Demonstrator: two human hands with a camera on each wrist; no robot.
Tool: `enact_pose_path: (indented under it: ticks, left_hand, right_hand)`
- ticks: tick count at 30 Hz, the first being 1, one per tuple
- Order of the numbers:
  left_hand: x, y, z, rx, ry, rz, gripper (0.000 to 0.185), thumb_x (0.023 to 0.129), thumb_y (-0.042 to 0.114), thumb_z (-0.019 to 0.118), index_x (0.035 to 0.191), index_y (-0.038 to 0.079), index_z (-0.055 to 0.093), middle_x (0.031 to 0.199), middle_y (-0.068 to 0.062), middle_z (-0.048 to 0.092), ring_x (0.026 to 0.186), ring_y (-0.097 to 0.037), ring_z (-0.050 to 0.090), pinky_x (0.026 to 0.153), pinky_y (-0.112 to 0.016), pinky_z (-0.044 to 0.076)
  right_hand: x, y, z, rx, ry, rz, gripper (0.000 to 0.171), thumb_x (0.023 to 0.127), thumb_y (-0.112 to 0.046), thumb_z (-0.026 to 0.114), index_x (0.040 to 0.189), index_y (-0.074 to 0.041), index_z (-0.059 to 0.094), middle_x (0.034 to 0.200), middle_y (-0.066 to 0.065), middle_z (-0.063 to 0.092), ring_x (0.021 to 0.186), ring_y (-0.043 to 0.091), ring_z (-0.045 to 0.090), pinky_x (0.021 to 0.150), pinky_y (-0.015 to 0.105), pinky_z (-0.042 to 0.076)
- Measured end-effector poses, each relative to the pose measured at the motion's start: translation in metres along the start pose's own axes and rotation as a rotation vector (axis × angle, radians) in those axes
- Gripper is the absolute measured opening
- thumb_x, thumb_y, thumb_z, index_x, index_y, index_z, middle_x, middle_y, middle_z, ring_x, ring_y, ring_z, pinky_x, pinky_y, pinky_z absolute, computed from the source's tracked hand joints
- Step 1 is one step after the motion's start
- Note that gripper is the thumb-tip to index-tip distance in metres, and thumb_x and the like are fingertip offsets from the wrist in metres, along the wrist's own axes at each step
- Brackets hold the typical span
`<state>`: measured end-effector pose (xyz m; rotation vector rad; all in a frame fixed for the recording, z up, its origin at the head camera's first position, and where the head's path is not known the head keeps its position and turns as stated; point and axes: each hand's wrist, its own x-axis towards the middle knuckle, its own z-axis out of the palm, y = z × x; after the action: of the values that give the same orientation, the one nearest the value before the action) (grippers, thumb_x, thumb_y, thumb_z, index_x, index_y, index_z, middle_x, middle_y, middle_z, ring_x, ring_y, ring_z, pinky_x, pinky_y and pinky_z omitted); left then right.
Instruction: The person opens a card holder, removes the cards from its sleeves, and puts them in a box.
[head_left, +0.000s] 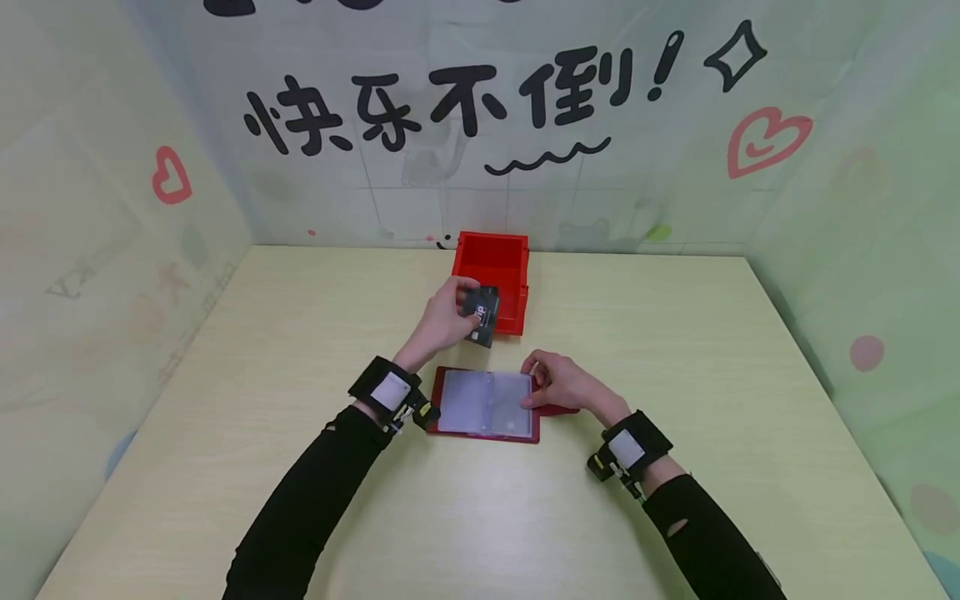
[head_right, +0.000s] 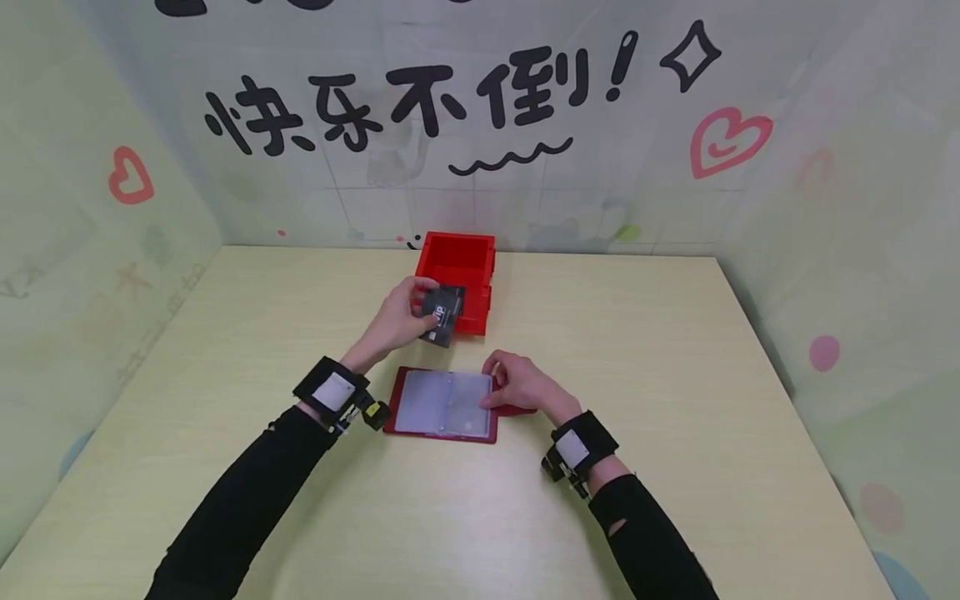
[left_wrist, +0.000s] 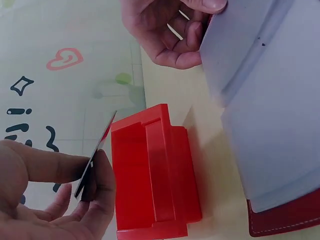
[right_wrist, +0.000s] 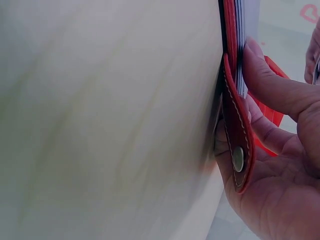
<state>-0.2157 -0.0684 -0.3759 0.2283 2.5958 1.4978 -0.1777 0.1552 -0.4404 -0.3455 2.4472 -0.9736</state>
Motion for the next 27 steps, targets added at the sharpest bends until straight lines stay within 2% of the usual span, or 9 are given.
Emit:
enact_pose_path:
  ticks: [3,7,10,13,19,27]
  left_hand:
    - [0.009,0.003,0.003,0.0,0.096,0.024,0.044,0.092,0.0,0.065,0.134,0.002,0.052,0.124,-0.023,0.063,0.107,-0.035,0.062,0.096,-0.045,0.056]
    - [0.02,0.003,0.01,0.047,0.225,0.074,0.029,0.094,0.005,0.066,0.122,0.0,0.063,0.116,-0.023,0.068,0.099,-0.034,0.063,0.091,-0.044,0.056]
    - [0.028,0.001,0.015,0.116,0.268,0.091,0.023,0.097,0.007,0.064,0.118,0.0,0.067,0.116,-0.021,0.069,0.099,-0.033,0.061,0.09,-0.044,0.056]
    - [0.035,0.0,0.02,0.185,0.265,0.083,0.024,0.098,0.005,0.061,0.12,-0.001,0.066,0.12,-0.02,0.069,0.105,-0.033,0.062,0.094,-0.044,0.056]
    - [0.049,0.0,0.032,0.268,0.208,0.03,0.033,0.095,-0.001,0.06,0.128,-0.003,0.061,0.127,-0.021,0.065,0.113,-0.034,0.06,0.099,-0.044,0.055]
    - [0.059,-0.005,0.042,0.375,0.138,-0.03,0.036,0.092,0.003,0.065,0.126,-0.005,0.058,0.122,-0.022,0.06,0.112,-0.034,0.059,0.101,-0.046,0.052]
  right_hand:
    - [-0.001,-0.001,-0.001,-0.002,-0.001,0.0,0.045,0.085,-0.018,0.081,0.121,-0.008,0.056,0.088,0.007,0.052,0.087,0.019,0.052,0.072,0.026,0.044]
    - [-0.002,-0.002,-0.001,-0.002,0.003,0.004,0.045,0.085,-0.017,0.081,0.12,-0.008,0.056,0.088,0.007,0.052,0.087,0.02,0.052,0.072,0.026,0.044]
    - [-0.002,-0.003,-0.001,-0.004,0.004,0.004,0.045,0.084,-0.017,0.081,0.121,-0.008,0.056,0.089,0.008,0.053,0.087,0.02,0.052,0.072,0.026,0.045]
    - [-0.003,-0.003,-0.001,-0.005,0.004,0.006,0.045,0.084,-0.017,0.082,0.12,-0.008,0.056,0.089,0.008,0.053,0.087,0.02,0.053,0.072,0.026,0.045]
    - [-0.002,-0.002,-0.001,-0.008,0.003,0.01,0.044,0.085,-0.017,0.081,0.12,-0.009,0.057,0.089,0.007,0.053,0.088,0.02,0.053,0.072,0.026,0.045]
    - [-0.004,-0.004,-0.001,-0.002,0.005,0.012,0.044,0.085,-0.016,0.081,0.12,-0.009,0.057,0.088,0.007,0.052,0.088,0.019,0.052,0.072,0.026,0.044]
